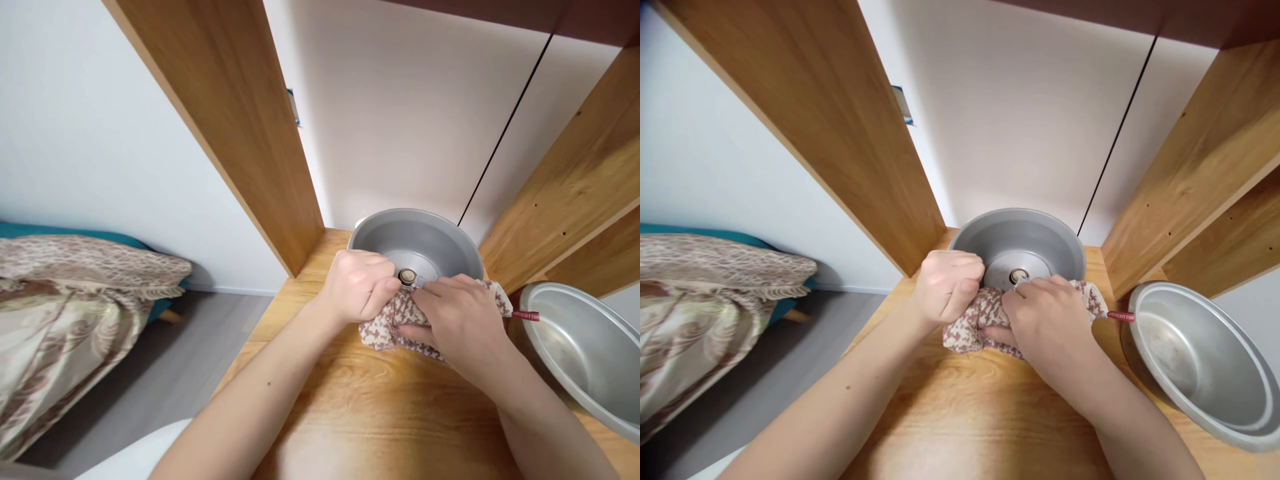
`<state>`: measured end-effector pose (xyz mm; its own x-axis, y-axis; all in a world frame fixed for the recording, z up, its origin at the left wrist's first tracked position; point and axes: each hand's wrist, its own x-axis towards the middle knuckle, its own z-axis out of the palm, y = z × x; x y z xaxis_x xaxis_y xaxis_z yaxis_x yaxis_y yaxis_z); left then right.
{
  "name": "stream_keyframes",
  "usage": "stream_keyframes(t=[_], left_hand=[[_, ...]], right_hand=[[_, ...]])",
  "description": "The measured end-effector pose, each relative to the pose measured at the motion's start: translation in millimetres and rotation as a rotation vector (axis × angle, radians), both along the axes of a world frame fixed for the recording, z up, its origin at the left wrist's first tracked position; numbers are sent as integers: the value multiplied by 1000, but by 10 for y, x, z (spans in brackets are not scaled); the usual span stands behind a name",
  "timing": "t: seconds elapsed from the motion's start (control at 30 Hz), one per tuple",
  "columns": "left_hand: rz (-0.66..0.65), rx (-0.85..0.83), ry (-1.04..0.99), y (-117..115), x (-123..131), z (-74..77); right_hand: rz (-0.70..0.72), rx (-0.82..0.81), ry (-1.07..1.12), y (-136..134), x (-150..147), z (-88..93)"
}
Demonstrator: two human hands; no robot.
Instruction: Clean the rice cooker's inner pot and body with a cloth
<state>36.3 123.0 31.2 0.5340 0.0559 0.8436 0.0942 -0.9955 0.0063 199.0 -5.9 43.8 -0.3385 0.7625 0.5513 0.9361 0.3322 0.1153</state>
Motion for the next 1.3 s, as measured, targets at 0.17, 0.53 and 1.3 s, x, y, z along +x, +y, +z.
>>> stream_keyframes(t=[0.17,0.53,1.3], left_hand=[[-5,-15,40,-12,-28,32],[-84,-150,60,-103,-62,140],[-80,-107,-76,-38,22,18]], right_hand=[[-46,28,20,-22,-66,-26],[-85,101,-9,-27,-209,-9],[28,-64,-39,-30,33,75]])
